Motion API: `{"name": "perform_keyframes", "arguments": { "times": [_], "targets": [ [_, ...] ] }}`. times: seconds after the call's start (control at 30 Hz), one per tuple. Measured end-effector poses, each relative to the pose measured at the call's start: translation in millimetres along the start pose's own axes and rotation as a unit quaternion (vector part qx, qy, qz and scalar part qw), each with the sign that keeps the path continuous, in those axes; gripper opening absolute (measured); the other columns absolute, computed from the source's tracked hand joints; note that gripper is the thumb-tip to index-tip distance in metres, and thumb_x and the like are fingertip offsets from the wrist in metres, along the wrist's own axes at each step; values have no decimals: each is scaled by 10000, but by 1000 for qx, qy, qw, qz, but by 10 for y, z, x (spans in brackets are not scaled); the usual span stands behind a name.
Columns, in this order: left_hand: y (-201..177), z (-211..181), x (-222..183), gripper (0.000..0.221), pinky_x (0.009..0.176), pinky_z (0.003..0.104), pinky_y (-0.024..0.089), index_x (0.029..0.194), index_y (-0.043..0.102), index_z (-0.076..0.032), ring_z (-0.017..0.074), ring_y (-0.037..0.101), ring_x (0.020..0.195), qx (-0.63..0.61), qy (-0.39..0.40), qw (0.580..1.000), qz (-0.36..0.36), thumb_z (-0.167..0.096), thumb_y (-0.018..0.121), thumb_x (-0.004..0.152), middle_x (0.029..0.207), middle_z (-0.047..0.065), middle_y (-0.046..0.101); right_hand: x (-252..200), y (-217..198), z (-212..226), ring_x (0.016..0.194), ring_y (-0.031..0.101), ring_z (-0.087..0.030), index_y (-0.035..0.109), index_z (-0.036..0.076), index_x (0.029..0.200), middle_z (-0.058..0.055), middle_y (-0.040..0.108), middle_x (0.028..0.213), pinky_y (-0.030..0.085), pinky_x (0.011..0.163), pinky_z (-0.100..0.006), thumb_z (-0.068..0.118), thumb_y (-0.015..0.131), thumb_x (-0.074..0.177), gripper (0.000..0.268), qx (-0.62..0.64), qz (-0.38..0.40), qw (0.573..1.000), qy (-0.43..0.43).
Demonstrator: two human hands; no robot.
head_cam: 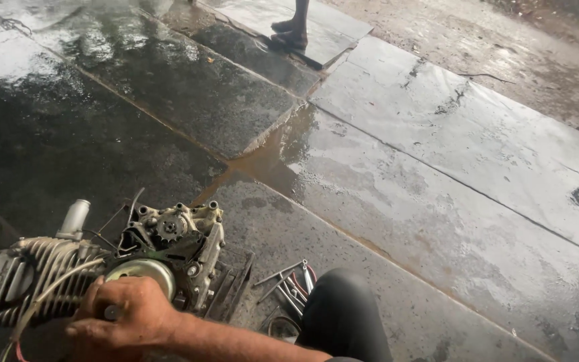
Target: Repairing and assembling parts of a motorcycle engine on a workshop floor.
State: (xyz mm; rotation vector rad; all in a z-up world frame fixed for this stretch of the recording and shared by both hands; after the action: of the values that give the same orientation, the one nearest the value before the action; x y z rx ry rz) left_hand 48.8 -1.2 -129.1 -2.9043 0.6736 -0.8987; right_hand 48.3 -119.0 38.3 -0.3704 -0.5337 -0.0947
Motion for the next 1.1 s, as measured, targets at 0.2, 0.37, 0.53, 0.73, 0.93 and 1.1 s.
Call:
{"name": "perform_keyframes", "arguments": {
  "times": [0.2,0.37,0.53,0.73,0.93,1.1],
  "targets": [
    [-104,-505,1115,767,1042,354,521,1432,426,-18,220,645,1154,37,-9,997,61,-554,569,903,1269,127,599,-100,-488,250,1243,648,-295,619,31,1326,-162,679,1248,527,1109,-468,700,617,908,789,-181,71,981,18],
    [-136,-404,1355,1347,1037,486,538,1598,314,48,364,627,1263,256,-129,949,134,-455,936,515,1419,268,547,-234,-689,217,1470,491,-369,459,8,1558,-227,528,1534,398,1289,-548,682,659,881,976,-253,170,952,-2],
    [92,-1357,1672,860,1049,522,528,1357,577,-37,405,641,1250,363,46,927,77,-438,870,654,1371,245,620,106,-684,491,1477,385,-430,371,-63,1524,-304,427,1548,317,1218,-547,666,772,657,1202,-453,234,859,-50],
    [-79,-268,1421,711,977,547,576,1199,626,-16,408,680,1142,320,143,922,163,-528,767,726,1227,233,642,148,-745,128,1453,448,-332,406,-14,1521,-202,500,1517,433,1151,-517,720,768,631,1208,-491,339,802,34],
    [-5,-212,1529,624,1033,320,583,1198,672,-257,37,701,1131,598,15,687,411,-766,624,840,1176,-76,701,119,-740,133,1488,417,-340,397,-20,1537,-195,473,1535,428,1146,-530,735,788,622,1249,-519,335,786,7],
    [-105,-413,1379,735,919,535,531,1226,717,-172,179,684,951,557,204,755,278,-731,537,782,1090,29,737,110,-704,114,1472,372,-383,366,-28,1515,-247,421,1540,379,1130,-611,802,773,564,1326,-494,336,802,7]
  ]
}}
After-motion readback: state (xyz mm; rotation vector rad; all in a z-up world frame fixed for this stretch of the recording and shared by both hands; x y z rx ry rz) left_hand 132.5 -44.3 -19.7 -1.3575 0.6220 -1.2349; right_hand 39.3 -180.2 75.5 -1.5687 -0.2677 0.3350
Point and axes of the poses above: each hand's wrist, its own x-axis towards the middle knuckle, its own y-axis out of the palm, z = x × y, the point moved 8 cm from there along x, towards the middle knuckle
